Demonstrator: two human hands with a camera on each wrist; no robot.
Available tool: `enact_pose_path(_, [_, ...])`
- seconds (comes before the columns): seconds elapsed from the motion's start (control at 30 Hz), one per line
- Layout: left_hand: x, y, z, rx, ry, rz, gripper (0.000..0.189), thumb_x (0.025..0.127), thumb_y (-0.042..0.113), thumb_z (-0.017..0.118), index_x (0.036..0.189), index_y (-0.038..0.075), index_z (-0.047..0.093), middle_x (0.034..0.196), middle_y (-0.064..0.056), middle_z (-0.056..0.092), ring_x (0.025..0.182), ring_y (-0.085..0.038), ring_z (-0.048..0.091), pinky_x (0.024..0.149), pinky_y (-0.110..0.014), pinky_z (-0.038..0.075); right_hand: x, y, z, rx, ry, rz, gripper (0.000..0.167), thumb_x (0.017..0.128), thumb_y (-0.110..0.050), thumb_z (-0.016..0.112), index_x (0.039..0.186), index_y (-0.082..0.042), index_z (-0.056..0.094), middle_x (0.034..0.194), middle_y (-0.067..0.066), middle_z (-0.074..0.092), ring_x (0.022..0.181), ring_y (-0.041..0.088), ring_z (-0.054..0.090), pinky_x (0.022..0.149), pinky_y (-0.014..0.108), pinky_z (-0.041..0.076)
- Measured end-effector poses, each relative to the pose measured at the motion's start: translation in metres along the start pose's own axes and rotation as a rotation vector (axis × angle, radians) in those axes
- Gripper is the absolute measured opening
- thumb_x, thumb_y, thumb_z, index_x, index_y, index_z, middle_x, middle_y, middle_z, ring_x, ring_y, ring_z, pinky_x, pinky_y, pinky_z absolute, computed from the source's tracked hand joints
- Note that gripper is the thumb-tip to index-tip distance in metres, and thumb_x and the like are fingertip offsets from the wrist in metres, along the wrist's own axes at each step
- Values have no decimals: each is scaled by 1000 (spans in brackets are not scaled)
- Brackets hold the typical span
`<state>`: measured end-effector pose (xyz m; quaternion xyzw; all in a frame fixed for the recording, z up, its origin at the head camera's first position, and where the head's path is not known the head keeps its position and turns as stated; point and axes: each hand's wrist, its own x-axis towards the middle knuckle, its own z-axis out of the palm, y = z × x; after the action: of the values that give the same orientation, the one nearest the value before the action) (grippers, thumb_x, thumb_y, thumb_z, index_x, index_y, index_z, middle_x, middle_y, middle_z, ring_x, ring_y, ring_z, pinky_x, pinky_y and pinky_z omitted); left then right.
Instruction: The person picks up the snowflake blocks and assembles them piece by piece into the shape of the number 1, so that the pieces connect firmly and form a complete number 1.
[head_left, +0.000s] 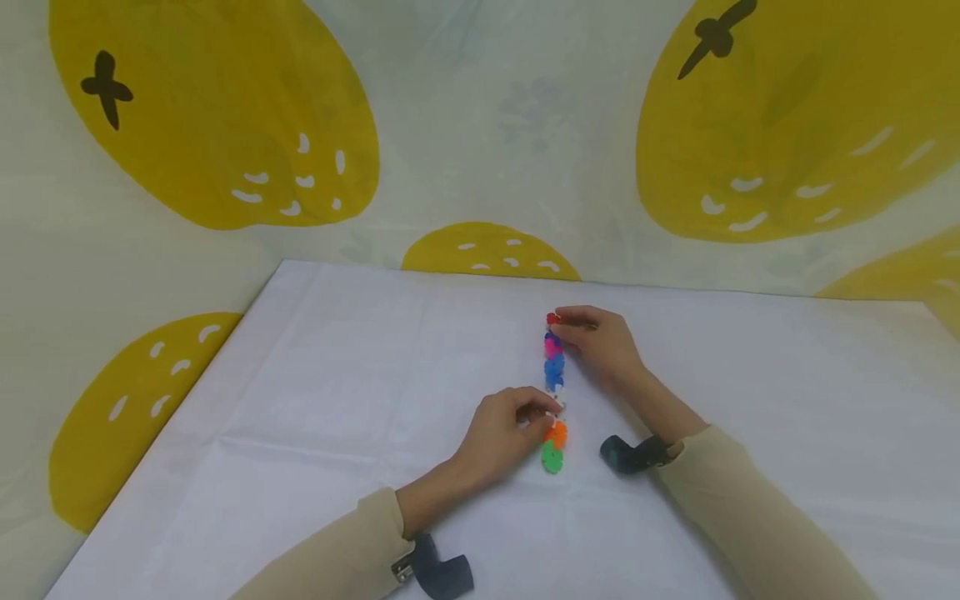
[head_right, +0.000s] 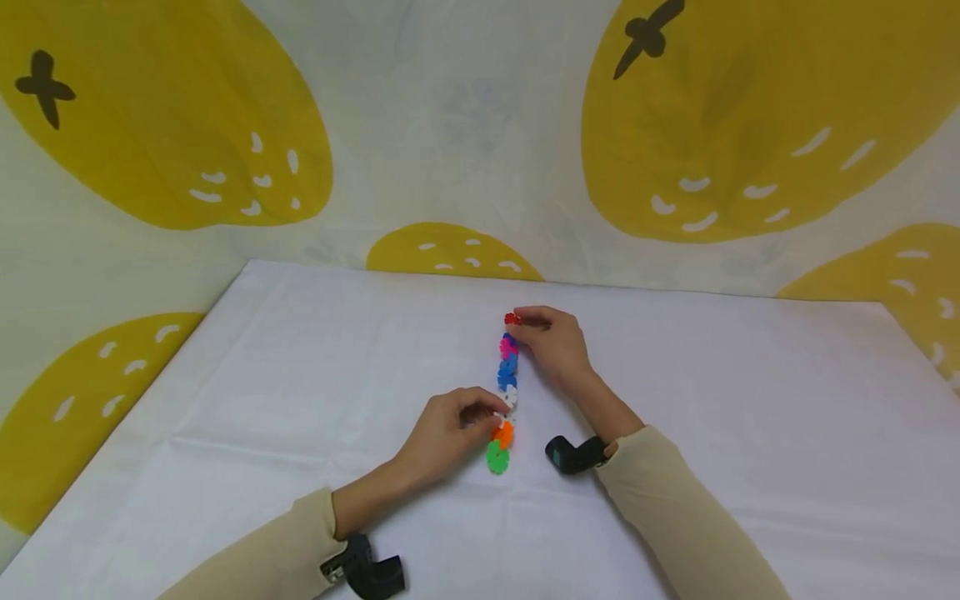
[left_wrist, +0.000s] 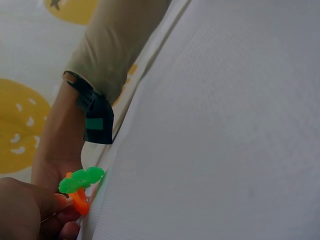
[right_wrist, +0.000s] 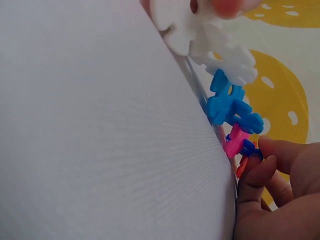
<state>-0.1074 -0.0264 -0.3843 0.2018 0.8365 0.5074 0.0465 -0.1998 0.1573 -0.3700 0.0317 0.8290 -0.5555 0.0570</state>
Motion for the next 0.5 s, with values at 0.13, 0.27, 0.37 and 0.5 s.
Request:
enact_pose_path(0.13, [-1, 0, -1, 0, -9, 12, 15, 88, 9, 65, 100, 16, 72, 92, 10, 66, 77, -5, 53, 69, -21, 47, 0, 1, 0, -34, 7, 6, 36, 93, -21, 64, 126, -9, 61, 122, 9, 60, 107, 22, 60, 85, 28, 51])
enact_pose_path(0.27, [-1, -1, -1, 1, -12, 33, 15, 88, 8, 65, 100, 16, 71, 93, 12, 65, 77, -5, 53, 70, -21, 47, 1, 3, 1, -51, 10, 1, 35, 93, -21, 64, 126, -10, 61, 123, 8, 60, 108, 22, 59, 88, 32, 50])
enact_pose_path(0.37, [-1, -1, -1, 2, -10, 49, 16, 88, 8, 66, 100, 16, 71, 93, 13, 65, 78, -4, 53, 71, -21, 47, 1, 3, 1, -58, 10, -9, 35, 92, -22, 64, 125, -11, 61, 123, 8, 60, 108, 22, 58, 89, 34, 50])
enact_pose_path(0.5, [-1, -2, -2, 4, -15, 70, 17, 88, 7, 66, 100, 16, 72, 92, 12, 65, 79, -4, 54, 72, -21, 47, 0, 3, 1, -85, 18, -22, 34, 92, -23, 64, 124, -12, 62, 122, 7, 60, 109, 22, 58, 90, 35, 49])
